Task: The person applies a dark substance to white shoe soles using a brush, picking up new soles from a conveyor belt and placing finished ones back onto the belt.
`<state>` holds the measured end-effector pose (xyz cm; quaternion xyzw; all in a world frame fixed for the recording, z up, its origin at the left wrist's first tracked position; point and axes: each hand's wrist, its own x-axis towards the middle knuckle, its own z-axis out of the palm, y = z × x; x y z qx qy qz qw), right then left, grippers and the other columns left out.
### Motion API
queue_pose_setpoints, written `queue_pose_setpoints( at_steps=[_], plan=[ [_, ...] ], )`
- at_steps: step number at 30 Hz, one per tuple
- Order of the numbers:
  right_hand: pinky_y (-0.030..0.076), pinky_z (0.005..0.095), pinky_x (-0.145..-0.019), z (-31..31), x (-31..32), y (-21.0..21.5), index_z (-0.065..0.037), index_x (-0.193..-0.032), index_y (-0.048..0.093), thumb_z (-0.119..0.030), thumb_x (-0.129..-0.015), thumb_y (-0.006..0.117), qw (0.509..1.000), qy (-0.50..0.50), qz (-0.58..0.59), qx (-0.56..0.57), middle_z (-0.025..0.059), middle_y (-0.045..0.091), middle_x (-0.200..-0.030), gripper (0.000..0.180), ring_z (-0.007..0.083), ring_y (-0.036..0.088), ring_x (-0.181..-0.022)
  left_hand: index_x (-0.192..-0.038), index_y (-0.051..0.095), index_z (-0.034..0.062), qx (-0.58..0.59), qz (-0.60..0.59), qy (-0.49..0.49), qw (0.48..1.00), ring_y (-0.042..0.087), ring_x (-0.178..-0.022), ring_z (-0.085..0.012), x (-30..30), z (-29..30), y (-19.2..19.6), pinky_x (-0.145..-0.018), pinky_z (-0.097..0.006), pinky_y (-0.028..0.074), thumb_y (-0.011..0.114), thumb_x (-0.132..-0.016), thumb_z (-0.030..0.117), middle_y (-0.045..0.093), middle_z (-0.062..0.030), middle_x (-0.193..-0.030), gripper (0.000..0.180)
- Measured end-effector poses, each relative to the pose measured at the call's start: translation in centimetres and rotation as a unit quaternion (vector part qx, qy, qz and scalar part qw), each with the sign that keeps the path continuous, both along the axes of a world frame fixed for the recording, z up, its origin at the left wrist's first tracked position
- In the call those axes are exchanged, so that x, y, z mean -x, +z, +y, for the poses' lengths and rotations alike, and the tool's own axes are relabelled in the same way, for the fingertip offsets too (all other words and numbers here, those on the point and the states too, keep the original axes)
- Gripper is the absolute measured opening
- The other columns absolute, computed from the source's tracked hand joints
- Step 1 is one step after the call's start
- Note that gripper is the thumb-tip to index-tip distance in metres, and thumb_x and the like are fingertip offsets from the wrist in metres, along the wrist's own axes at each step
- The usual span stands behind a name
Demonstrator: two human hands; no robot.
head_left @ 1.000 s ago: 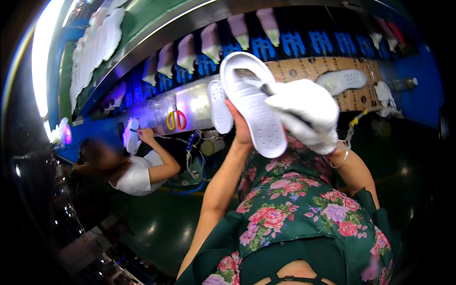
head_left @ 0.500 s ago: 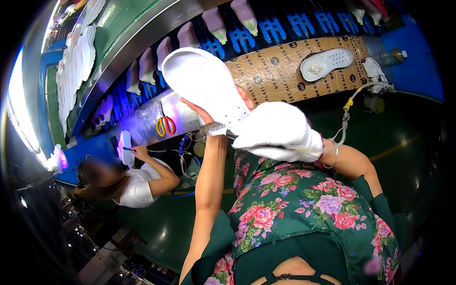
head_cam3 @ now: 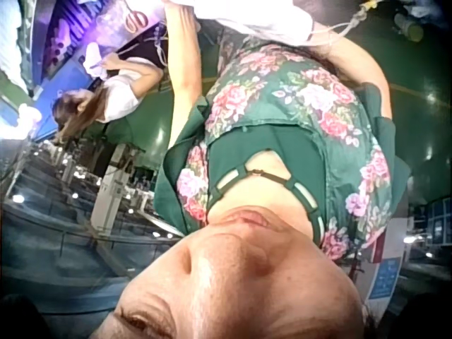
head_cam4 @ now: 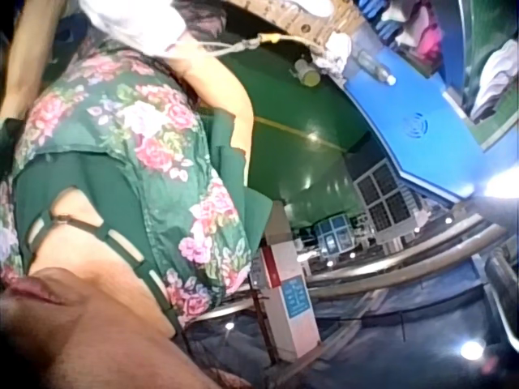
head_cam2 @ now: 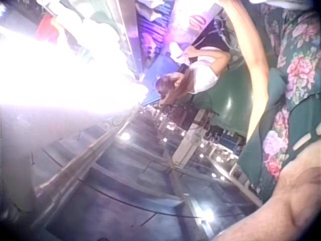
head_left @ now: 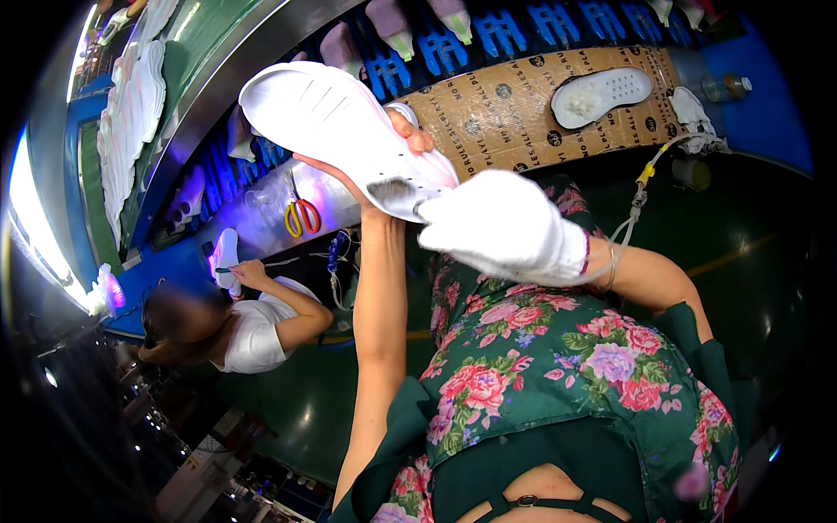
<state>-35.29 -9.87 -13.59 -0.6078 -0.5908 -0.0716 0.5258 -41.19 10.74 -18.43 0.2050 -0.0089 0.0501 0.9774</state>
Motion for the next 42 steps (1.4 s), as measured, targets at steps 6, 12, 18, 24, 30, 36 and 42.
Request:
queue_pose_setpoints(
  at_steps=[6, 12, 18, 24, 30, 36, 42],
  plan=[
    [0.057, 0.039, -0.071, -0.3, -1.9, 1.3, -0.015, -0.105, 0.079, -0.011, -0.08, 0.079, 0.985, 0.093, 0.147, 0.0, 0.0049, 0.076, -0.099, 0.025, 0.0254, 0.072, -0.082, -0.151, 0.041, 0.012, 0.011, -0.017, -0.042, 0.999, 0.065, -0.093, -0.0429, 0.0, 0.6, 0.7, -0.072, -0.054, 0.057, 0.045, -0.078, 0.094, 0.058, -0.0256, -0.12, 0.109],
    [0.057, 0.0381, -0.072, -0.6, 0.3, -0.1, -0.015, -0.105, 0.077, -0.015, -0.081, 0.081, 0.99, 0.091, 0.084, 0.07, 0.0055, 0.074, -0.096, 0.025, 0.0247, 0.071, -0.084, -0.15, 0.042, 0.0119, -0.006, 0.008, -0.087, 0.996, 0.067, -0.084, -0.0455, -0.9, 1.2, 0.5, -0.062, -0.054, 0.058, 0.049, -0.076, 0.094, 0.06, -0.0281, -0.113, 0.111],
    [0.057, 0.0373, -0.074, -1.4, -1.4, 2.6, -0.016, -0.116, 0.076, -0.014, -0.082, 0.08, 0.992, 0.081, -0.04, 0.084, 0.0059, 0.076, -0.106, 0.033, 0.0233, 0.072, -0.085, -0.153, 0.04, 0.0084, -0.047, 0.056, -0.167, 0.983, 0.073, -0.079, -0.0459, -1.5, 1.3, 0.7, -0.053, -0.05, 0.062, 0.044, -0.08, 0.092, 0.062, -0.0326, -0.109, 0.111],
    [0.056, 0.0387, -0.071, -1.2, -0.6, 2.3, -0.013, -0.113, 0.076, -0.014, -0.08, 0.08, 0.982, 0.115, -0.006, 0.149, 0.0065, 0.073, -0.094, 0.034, 0.026, 0.07, -0.08, -0.153, 0.044, 0.007, -0.045, 0.122, -0.239, 0.962, 0.074, -0.086, -0.0421, -2.2, 1.3, 1.1, -0.065, -0.046, 0.064, 0.037, -0.09, 0.085, 0.066, -0.0293, -0.114, 0.101],
    [0.058, 0.0404, -0.083, -1.3, -2.7, 2.2, -0.018, -0.112, 0.076, -0.011, -0.081, 0.081, 0.987, 0.127, 0.043, 0.091, 0.0023, 0.076, -0.105, 0.031, 0.0266, 0.073, -0.094, -0.139, 0.061, 0.0017, -0.165, 0.269, -0.17, 0.934, 0.074, -0.104, -0.0216, -2.5, 1.8, 0.1, -0.082, -0.033, 0.065, 0.052, -0.101, 0.06, 0.07, -0.0178, -0.127, 0.071],
    [0.059, 0.0383, -0.077, -0.2, -2.1, 1.2, -0.019, -0.102, 0.077, -0.012, -0.08, 0.079, 0.978, 0.163, 0.084, 0.099, 0.0021, 0.076, -0.095, 0.024, 0.0251, 0.073, -0.084, -0.14, 0.061, -0.0018, -0.509, 0.274, -0.296, 0.76, 0.064, -0.124, -0.0333, -4.0, 1.5, 2.5, -0.096, -0.041, 0.057, 0.044, -0.094, 0.079, 0.061, -0.0285, -0.136, 0.095],
    [0.059, 0.0358, -0.078, -0.7, -3.3, 1.5, -0.016, -0.097, 0.08, -0.011, -0.081, 0.082, 0.976, 0.145, 0.074, 0.143, 0.0045, 0.077, -0.094, 0.016, 0.0221, 0.075, -0.086, -0.142, 0.059, -0.0014, -0.688, 0.251, -0.333, 0.594, 0.054, -0.136, -0.0385, -5.1, 0.2, 4.7, -0.111, -0.043, 0.045, 0.038, -0.085, 0.092, 0.055, -0.0297, -0.145, 0.112]
  ],
)
